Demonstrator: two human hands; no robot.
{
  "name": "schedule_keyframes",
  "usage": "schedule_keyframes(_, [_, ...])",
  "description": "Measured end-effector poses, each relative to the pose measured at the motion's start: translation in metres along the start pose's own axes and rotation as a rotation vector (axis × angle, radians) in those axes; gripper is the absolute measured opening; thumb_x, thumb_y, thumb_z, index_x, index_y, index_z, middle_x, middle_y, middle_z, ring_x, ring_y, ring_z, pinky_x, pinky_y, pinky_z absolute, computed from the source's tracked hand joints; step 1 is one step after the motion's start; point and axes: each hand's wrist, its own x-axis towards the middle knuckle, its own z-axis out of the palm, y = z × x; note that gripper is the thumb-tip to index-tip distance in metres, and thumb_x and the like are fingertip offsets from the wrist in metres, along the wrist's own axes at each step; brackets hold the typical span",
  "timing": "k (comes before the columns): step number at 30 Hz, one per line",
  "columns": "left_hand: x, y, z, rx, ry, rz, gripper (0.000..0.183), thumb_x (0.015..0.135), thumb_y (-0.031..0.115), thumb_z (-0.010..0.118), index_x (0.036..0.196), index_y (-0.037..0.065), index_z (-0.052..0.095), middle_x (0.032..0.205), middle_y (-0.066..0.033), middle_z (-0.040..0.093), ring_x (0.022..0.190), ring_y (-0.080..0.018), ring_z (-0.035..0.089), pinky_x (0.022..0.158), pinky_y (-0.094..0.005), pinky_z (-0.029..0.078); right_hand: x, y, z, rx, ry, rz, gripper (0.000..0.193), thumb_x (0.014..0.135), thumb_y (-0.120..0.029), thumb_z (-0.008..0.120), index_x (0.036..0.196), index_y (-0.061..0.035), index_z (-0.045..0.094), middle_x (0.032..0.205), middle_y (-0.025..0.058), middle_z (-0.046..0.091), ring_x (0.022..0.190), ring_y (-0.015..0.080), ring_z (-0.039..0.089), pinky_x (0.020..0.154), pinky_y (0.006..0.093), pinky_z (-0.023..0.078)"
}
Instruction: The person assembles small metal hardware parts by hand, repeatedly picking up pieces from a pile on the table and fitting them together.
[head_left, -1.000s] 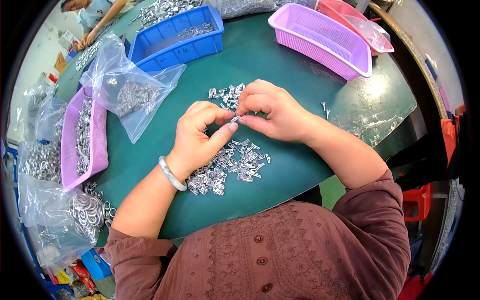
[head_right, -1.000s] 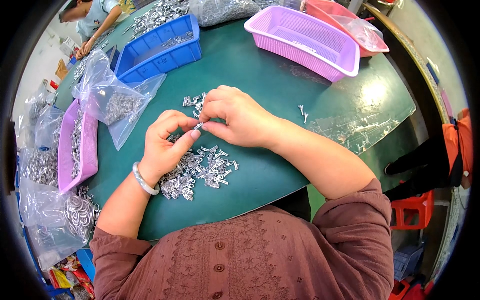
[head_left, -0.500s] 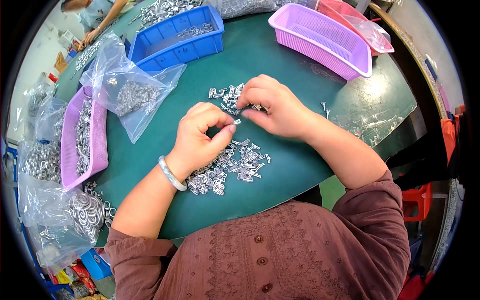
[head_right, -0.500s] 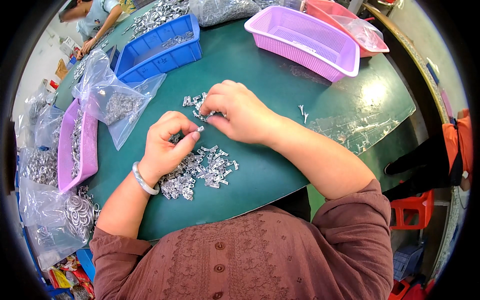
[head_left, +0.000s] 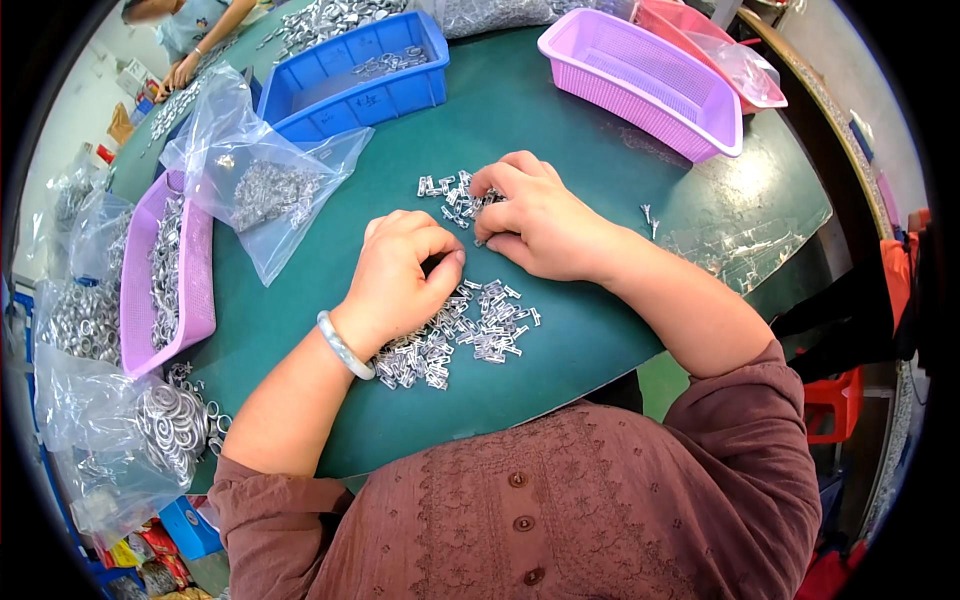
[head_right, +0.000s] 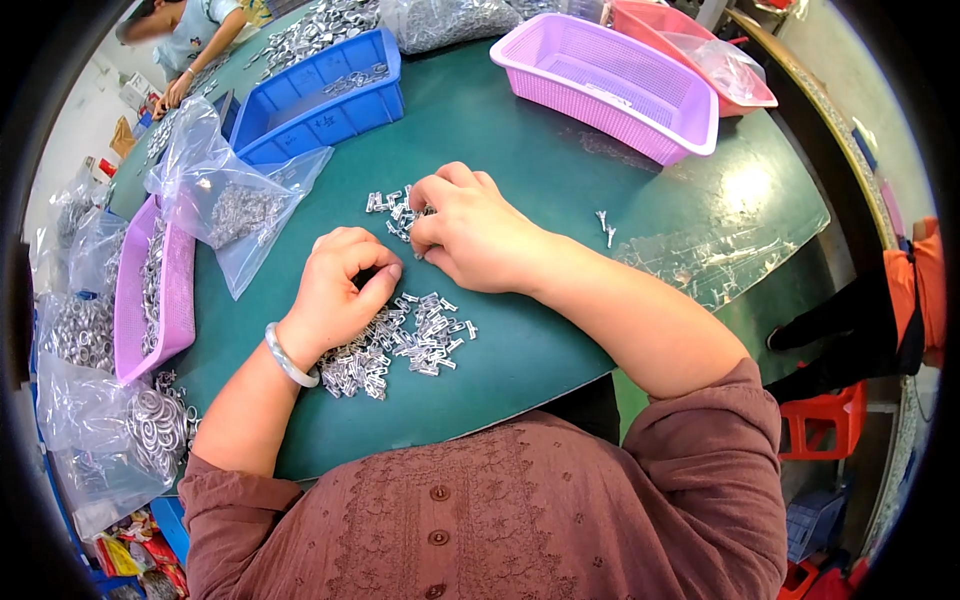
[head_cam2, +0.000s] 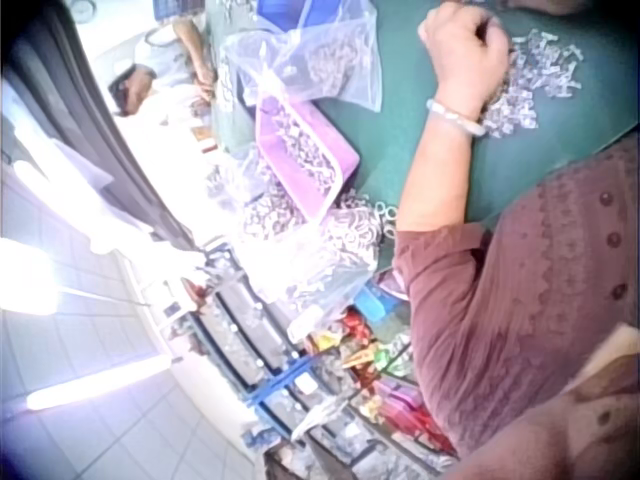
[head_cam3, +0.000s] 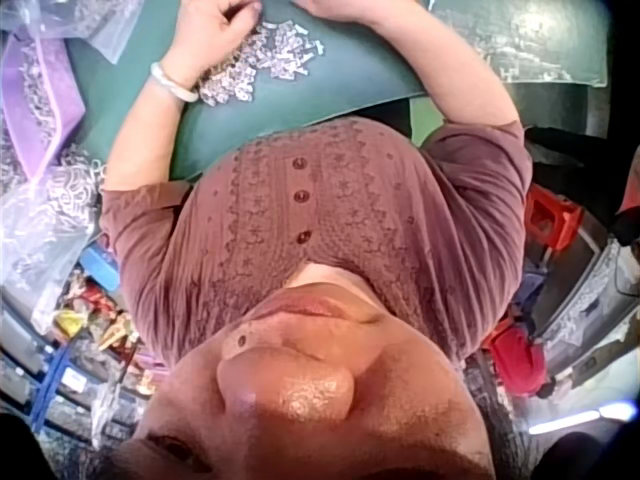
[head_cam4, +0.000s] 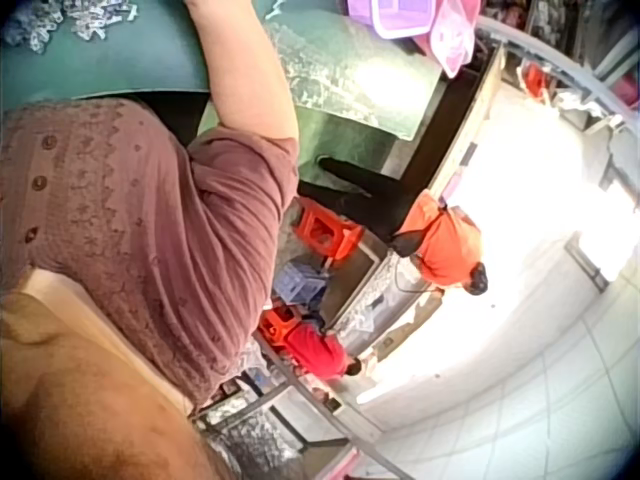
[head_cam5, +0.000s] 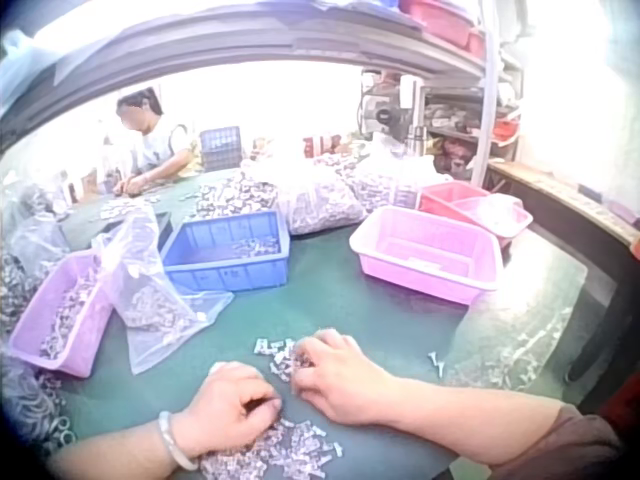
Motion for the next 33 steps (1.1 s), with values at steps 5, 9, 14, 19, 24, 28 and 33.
schedule_keyframes(5, [0.0, 0.0006, 0.0006, 0.016, -0.004, -0.007, 0.002, 0.077, 0.008, 0.067, 0.077, 0.007, 0.068, 0.075, -0.0041, 0.06, 0.076, -0.0225, 0.056, 0.078, -0.0354, 0.04, -0.0006, 0.0013, 0.002, 0.002, 0.027, 0.007, 0.008, 0.076, -0.011, 0.069, 0.084, -0.0092, 0.07, 0.113, 0.0092, 0.057, 0.113, 0.0301, 0.047, 0.094, 0.0432, 0.038])
schedule_keyframes(9, [-0.0003, 0.0006, 0.0007, 0.015, 0.001, -0.007, 0.002, 0.077, 0.009, 0.068, 0.078, 0.007, 0.068, 0.075, -0.004, 0.06, 0.077, -0.0223, 0.056, 0.078, -0.0351, 0.041, -0.0007, 0.0012, 0.0029, -0.048, 0.034, -0.018, 0.007, 0.077, -0.011, 0.068, 0.084, -0.0085, 0.069, 0.112, 0.0083, 0.058, 0.113, 0.0295, 0.047, 0.094, 0.0433, 0.038])
schedule_keyframes(14, [0.0004, 0.0013, 0.0002, 0.011, 0.002, -0.007, 0.003, 0.077, 0.009, 0.069, 0.078, 0.006, 0.069, 0.075, -0.0041, 0.06, 0.076, -0.0221, 0.056, 0.078, -0.0352, 0.041, 0.0009, 0.0012, 0.0029, 0.057, 0.069, -0.033, 0.007, 0.076, -0.01, 0.069, 0.083, -0.0078, 0.069, 0.108, 0.0063, 0.059, 0.11, 0.0285, 0.049, 0.093, 0.042, 0.04])
schedule_keyframes(19, [0.0014, 0.0033, -0.0012, -0.012, 0.004, 0.015, 0.004, 0.077, 0.01, 0.07, 0.078, 0.006, 0.068, 0.076, -0.0043, 0.06, 0.076, -0.022, 0.056, 0.079, -0.0351, 0.041, 0.0027, -0.0031, 0.0021, 0.127, 0.118, -0.057, 0.007, 0.074, -0.008, 0.07, 0.08, -0.0071, 0.067, 0.102, 0.0054, 0.06, 0.107, 0.0286, 0.051, 0.092, 0.0404, 0.041])
schedule_keyframes(24, [0.0014, -0.0002, 0.0007, -0.037, 0.054, 0.042, 0.005, 0.08, 0.008, 0.068, 0.076, 0.005, 0.065, 0.077, -0.0045, 0.061, 0.077, -0.0219, 0.057, 0.078, -0.035, 0.041, 0.0034, -0.0051, 0.0018, 0.161, 0.141, -0.087, 0.015, 0.072, -0.002, 0.071, 0.082, -0.0063, 0.062, 0.101, 0.0054, 0.059, 0.102, 0.029, 0.051, 0.088, 0.037, 0.044])
schedule_keyframes(28, [0.0012, -0.0008, 0.0012, -0.061, 0.05, 0.031, 0.005, 0.08, 0.006, 0.067, 0.077, 0.004, 0.065, 0.078, -0.005, 0.061, 0.077, -0.022, 0.057, 0.077, -0.0346, 0.041, 0.0019, -0.0043, -0.0002, 0.229, 0.117, -0.015, 0.014, 0.073, -0.002, 0.071, 0.083, -0.0059, 0.062, 0.101, 0.0053, 0.059, 0.101, 0.0277, 0.051, 0.086, 0.0358, 0.045])
schedule_keyframes(33, [0.0013, -0.0025, 0.0015, -0.117, 0.054, 0.02, 0.004, 0.081, 0.005, 0.066, 0.078, 0.002, 0.064, 0.079, -0.0067, 0.061, 0.078, -0.0222, 0.056, 0.073, -0.0335, 0.043, 0.0022, -0.0042, -0.0028, 0.294, 0.093, 0.018, 0.013, 0.074, -0.001, 0.069, 0.084, -0.0051, 0.061, 0.098, 0.0058, 0.061, 0.098, 0.0257, 0.053, 0.083, 0.0353, 0.046])
